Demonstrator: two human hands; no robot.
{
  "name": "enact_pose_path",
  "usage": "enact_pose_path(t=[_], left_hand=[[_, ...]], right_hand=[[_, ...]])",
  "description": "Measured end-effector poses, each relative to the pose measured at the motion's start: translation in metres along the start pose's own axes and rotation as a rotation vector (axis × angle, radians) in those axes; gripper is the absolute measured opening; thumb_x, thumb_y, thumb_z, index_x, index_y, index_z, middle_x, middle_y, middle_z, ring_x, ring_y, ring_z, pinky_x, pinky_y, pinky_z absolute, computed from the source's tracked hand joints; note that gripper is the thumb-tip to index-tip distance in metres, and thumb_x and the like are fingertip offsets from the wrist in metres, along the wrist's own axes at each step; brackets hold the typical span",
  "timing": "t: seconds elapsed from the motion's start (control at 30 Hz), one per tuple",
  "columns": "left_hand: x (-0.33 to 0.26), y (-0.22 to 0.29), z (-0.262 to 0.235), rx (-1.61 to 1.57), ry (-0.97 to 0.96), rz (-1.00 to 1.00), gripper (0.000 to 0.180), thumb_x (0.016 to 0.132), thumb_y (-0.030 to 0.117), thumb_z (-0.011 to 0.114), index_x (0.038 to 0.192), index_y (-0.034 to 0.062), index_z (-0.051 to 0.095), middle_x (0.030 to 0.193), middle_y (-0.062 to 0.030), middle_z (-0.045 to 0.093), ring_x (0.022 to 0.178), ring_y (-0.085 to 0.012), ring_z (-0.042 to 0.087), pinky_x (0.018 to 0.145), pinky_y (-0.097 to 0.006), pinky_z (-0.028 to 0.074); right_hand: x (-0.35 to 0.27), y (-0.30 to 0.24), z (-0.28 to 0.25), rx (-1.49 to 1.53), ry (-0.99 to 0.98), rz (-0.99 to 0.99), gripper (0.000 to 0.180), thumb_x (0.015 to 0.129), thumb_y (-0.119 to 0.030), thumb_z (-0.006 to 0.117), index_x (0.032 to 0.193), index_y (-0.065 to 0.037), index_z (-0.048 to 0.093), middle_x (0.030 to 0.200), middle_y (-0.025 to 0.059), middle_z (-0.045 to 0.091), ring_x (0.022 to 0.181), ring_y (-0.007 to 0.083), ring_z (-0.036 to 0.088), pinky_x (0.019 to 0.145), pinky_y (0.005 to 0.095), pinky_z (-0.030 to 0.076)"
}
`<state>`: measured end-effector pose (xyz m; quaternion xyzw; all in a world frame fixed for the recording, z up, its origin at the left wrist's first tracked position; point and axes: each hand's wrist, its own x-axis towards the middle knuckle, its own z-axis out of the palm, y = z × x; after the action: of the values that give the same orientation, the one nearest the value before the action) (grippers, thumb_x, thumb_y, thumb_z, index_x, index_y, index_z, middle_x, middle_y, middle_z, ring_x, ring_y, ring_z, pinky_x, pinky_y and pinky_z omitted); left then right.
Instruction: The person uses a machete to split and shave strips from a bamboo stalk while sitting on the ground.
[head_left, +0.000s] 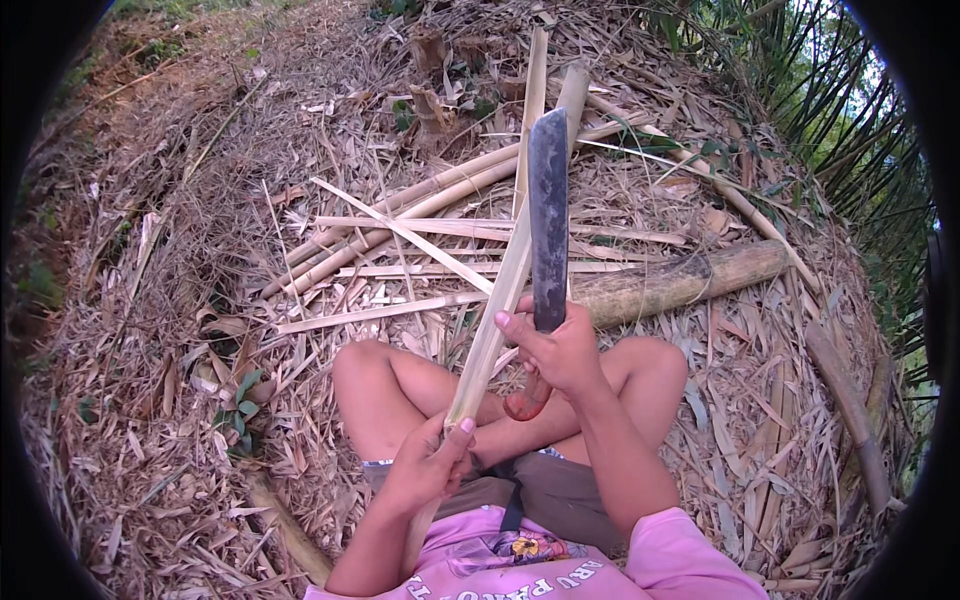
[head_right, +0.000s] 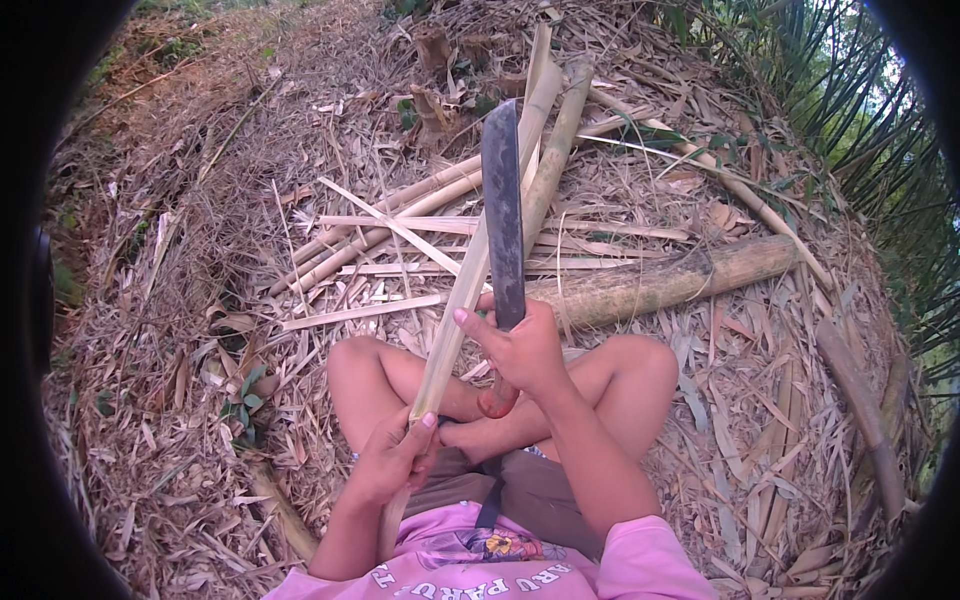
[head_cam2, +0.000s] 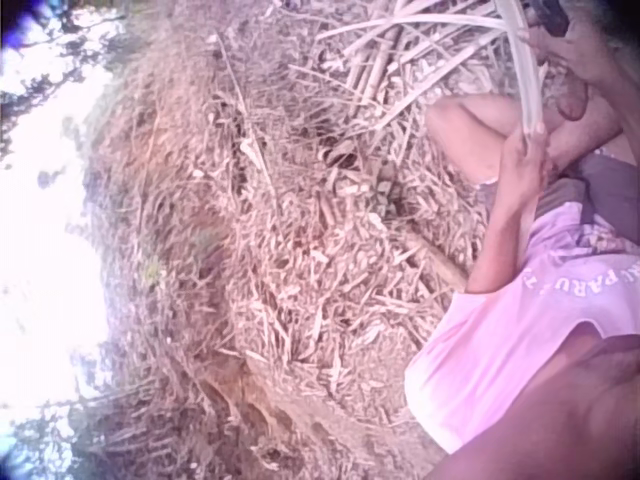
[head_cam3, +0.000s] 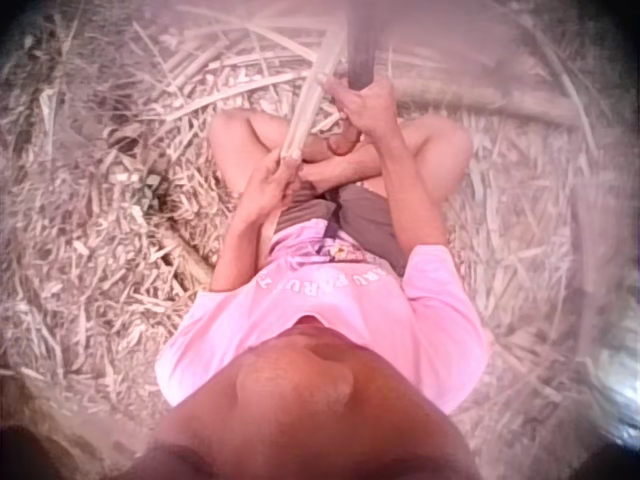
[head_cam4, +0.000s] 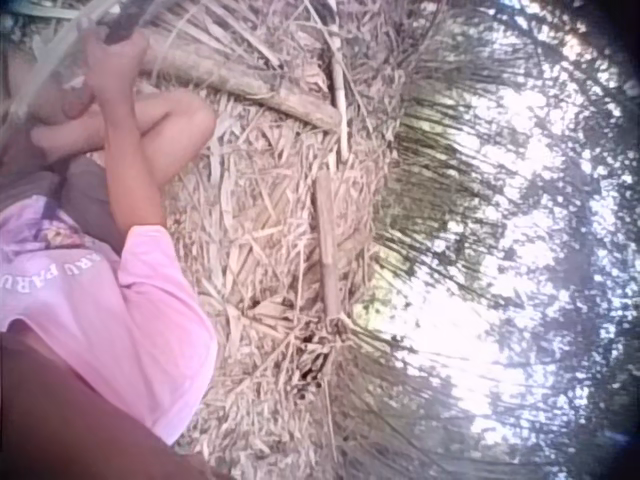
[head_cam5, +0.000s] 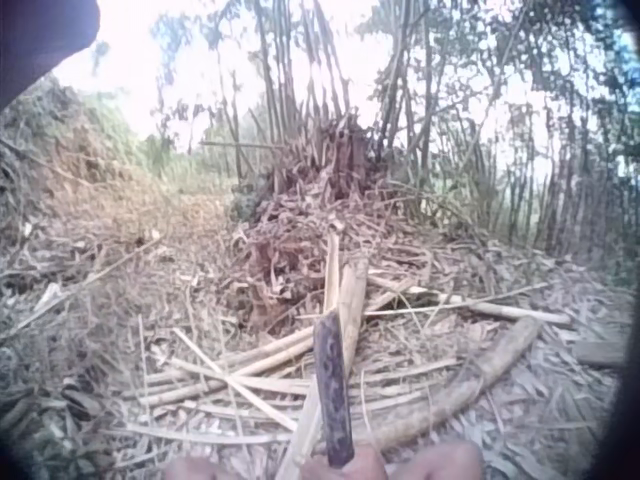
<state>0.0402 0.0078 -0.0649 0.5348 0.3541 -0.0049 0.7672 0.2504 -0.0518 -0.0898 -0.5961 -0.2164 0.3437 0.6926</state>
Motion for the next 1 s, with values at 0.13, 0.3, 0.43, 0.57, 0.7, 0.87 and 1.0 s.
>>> enact_pose_path(t=[0.13, 0.3, 0.43, 0.57, 0.7, 0.87, 1.0], left_hand=[[0.001, 0.000, 0.002, -0.005, -0.004, -0.018, 0.030, 0.105, 0.032, 0.046, 0.092, 0.0055, 0.052, 0.057, 0.0017, 0.041, 0.041, -0.0065, 0.038, 0.037, -0.022, 0.031], [0.003, -0.010, -0.007, -0.007, -0.002, -0.036, 0.033, 0.106, 0.036, 0.044, 0.098, 0.0057, 0.054, 0.060, 0.0004, 0.044, 0.044, -0.0071, 0.038, 0.038, -0.023, 0.033], [-0.003, -0.004, -0.009, -0.125, -0.124, -0.040, 0.039, 0.106, 0.041, 0.039, 0.107, 0.0053, 0.055, 0.066, -0.0015, 0.048, 0.048, -0.0091, 0.041, 0.044, -0.022, 0.039], [-0.004, 0.003, -0.017, -0.454, -0.230, -0.233, 0.056, 0.106, 0.051, 0.026, 0.121, 0.0035, 0.052, 0.070, -0.0041, 0.051, 0.047, -0.0106, 0.045, 0.044, -0.023, 0.039], [0.002, -0.010, -0.033, -0.499, -0.419, -0.229, 0.060, 0.106, 0.050, 0.024, 0.132, 0.0014, 0.049, 0.072, -0.0036, 0.051, 0.048, -0.0103, 0.042, 0.045, -0.023, 0.039], [0.003, -0.013, -0.026, -0.437, -0.265, -0.114, 0.053, 0.106, 0.047, 0.029, 0.121, 0.0021, 0.053, 0.072, -0.0024, 0.049, 0.049, -0.0096, 0.042, 0.047, -0.021, 0.039], [0.006, -0.009, -0.021, -0.483, -0.065, -0.044, 0.037, 0.106, 0.038, 0.040, 0.115, 0.0035, 0.050, 0.075, -0.0033, 0.052, 0.052, -0.0106, 0.047, 0.048, -0.021, 0.041]], right_hand=[[-0.001, -0.002, -0.006, 0.063, -0.021, 0.016, 0.021, 0.087, -0.008, 0.075, 0.097, 0.001, 0.059, 0.061, -0.0003, 0.055, 0.044, 0.0053, 0.047, 0.040, 0.0226, 0.039], [0.001, 0.008, 0.002, 0.136, -0.009, 0.052, 0.022, 0.086, -0.010, 0.075, 0.096, 0.003, 0.061, 0.058, -0.0010, 0.054, 0.043, 0.0050, 0.048, 0.039, 0.0225, 0.037], [-0.008, -0.012, 0.004, 0.142, 0.037, 0.081, 0.020, 0.087, -0.008, 0.074, 0.096, 0.002, 0.059, 0.059, -0.0008, 0.054, 0.043, 0.0063, 0.049, 0.039, 0.0228, 0.038], [-0.004, -0.008, 0.003, 0.293, -0.019, 0.107, 0.020, 0.087, -0.007, 0.073, 0.097, 0.002, 0.058, 0.060, 0.0005, 0.054, 0.045, 0.0067, 0.050, 0.039, 0.0233, 0.039], [-0.006, -0.001, 0.006, 0.244, -0.044, 0.085, 0.018, 0.088, -0.011, 0.073, 0.094, 0.002, 0.062, 0.060, 0.0000, 0.055, 0.047, 0.0068, 0.050, 0.042, 0.0237, 0.040], [-0.025, -0.001, 0.007, -0.307, 0.010, -0.128, 0.030, 0.090, -0.028, 0.070, 0.088, 0.002, 0.068, 0.059, 0.0020, 0.058, 0.051, 0.0077, 0.054, 0.047, 0.0273, 0.041], [-0.052, 0.001, 0.010, -0.494, -0.075, -0.256, 0.041, 0.092, -0.038, 0.066, 0.090, 0.002, 0.068, 0.060, 0.0101, 0.060, 0.054, 0.0159, 0.059, 0.050, 0.0330, 0.044]])
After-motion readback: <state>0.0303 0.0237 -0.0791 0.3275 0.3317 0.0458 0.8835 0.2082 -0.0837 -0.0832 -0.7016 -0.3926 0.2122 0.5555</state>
